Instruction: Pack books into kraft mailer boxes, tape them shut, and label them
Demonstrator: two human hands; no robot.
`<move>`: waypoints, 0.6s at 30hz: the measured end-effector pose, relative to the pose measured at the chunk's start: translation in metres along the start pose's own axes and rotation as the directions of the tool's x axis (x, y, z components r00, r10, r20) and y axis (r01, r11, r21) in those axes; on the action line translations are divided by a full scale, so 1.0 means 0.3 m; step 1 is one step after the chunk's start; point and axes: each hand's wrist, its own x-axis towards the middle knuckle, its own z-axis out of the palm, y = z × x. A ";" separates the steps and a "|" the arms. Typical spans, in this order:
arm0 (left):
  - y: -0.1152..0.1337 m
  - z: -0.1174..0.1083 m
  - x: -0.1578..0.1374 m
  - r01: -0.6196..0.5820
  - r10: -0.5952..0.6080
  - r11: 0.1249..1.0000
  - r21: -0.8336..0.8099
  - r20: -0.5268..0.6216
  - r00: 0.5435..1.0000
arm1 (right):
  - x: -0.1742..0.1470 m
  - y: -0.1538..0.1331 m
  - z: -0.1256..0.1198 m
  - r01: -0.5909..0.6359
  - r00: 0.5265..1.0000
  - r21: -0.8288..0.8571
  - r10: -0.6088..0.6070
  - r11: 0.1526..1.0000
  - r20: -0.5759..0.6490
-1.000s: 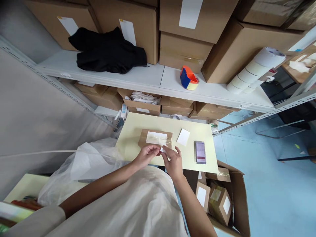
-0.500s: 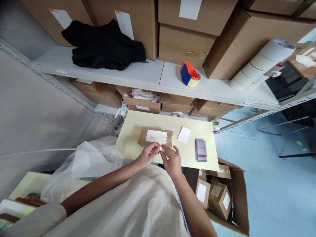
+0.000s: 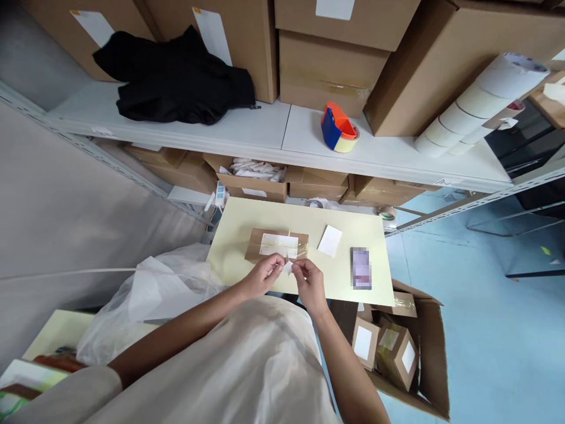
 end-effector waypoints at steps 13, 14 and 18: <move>-0.074 -0.509 0.217 0.246 -0.450 0.751 0.612 0.203 0.869 | 0.066 0.059 -0.203 -0.227 0.965 -0.114 0.207 0.967 -0.164; -0.087 -0.543 0.247 0.267 -0.485 0.660 0.702 0.128 0.865 | 0.069 0.061 -0.211 -0.228 0.960 -0.128 0.201 0.965 -0.195; -0.133 -0.624 0.400 0.420 -0.463 0.367 0.830 -0.228 0.856 | 0.074 0.060 -0.216 -0.221 0.940 -0.139 0.172 0.965 -0.296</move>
